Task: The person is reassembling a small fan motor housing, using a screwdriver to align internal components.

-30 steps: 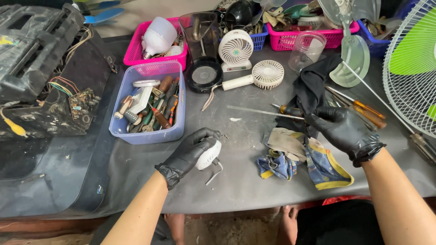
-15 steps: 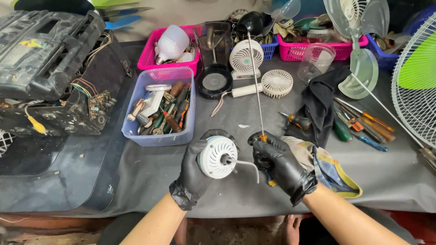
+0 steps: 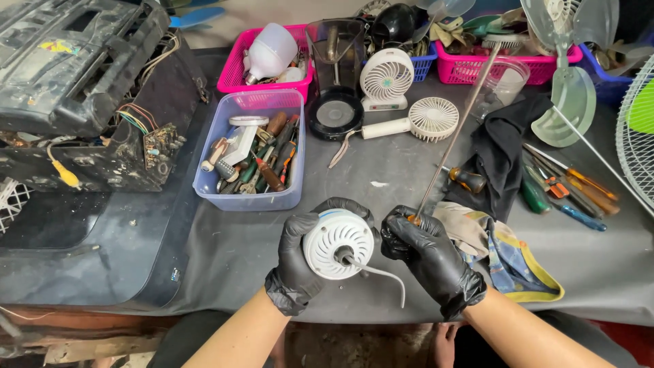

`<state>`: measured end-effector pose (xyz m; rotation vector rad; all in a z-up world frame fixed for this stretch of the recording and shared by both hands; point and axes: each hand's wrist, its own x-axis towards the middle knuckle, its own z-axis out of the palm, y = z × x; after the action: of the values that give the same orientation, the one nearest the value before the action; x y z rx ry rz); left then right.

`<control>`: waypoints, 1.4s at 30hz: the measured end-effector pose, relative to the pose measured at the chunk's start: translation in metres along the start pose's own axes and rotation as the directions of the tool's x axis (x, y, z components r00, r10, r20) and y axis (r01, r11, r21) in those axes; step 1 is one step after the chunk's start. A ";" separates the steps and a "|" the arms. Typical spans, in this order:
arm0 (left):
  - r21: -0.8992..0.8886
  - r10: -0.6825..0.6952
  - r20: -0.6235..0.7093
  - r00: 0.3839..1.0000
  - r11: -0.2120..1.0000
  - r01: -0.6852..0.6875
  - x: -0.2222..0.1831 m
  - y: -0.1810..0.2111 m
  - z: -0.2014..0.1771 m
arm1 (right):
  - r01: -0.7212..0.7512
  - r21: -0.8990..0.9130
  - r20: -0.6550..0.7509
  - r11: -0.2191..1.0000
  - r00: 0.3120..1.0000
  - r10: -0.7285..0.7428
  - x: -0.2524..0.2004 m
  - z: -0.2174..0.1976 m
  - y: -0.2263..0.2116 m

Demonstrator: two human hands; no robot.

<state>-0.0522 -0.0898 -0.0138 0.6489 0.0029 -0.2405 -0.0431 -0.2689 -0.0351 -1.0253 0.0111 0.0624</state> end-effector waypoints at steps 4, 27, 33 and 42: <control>0.081 0.032 -0.045 0.998 0.996 -0.028 -0.013 0.015 0.033 | -0.009 0.036 0.006 0.999 1.000 0.008 -0.006 0.005 -0.004; 0.489 0.242 0.070 0.968 0.837 -0.245 0.028 -0.018 -0.021 | -0.111 -0.173 -0.134 0.979 0.987 0.088 -0.020 0.068 -0.040; 0.478 0.235 0.059 0.970 0.847 -0.234 0.027 -0.015 -0.015 | -0.077 -0.225 -0.099 0.971 0.994 0.056 -0.010 0.051 -0.028; 0.400 0.234 0.040 0.971 0.887 -0.231 0.034 -0.014 -0.022 | -0.035 -0.230 -0.071 0.973 0.997 0.019 -0.006 0.045 -0.024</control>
<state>-0.0208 -0.0946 -0.0428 1.0547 -0.1186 -0.0015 -0.0483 -0.2435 0.0092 -1.2601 0.0820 0.0537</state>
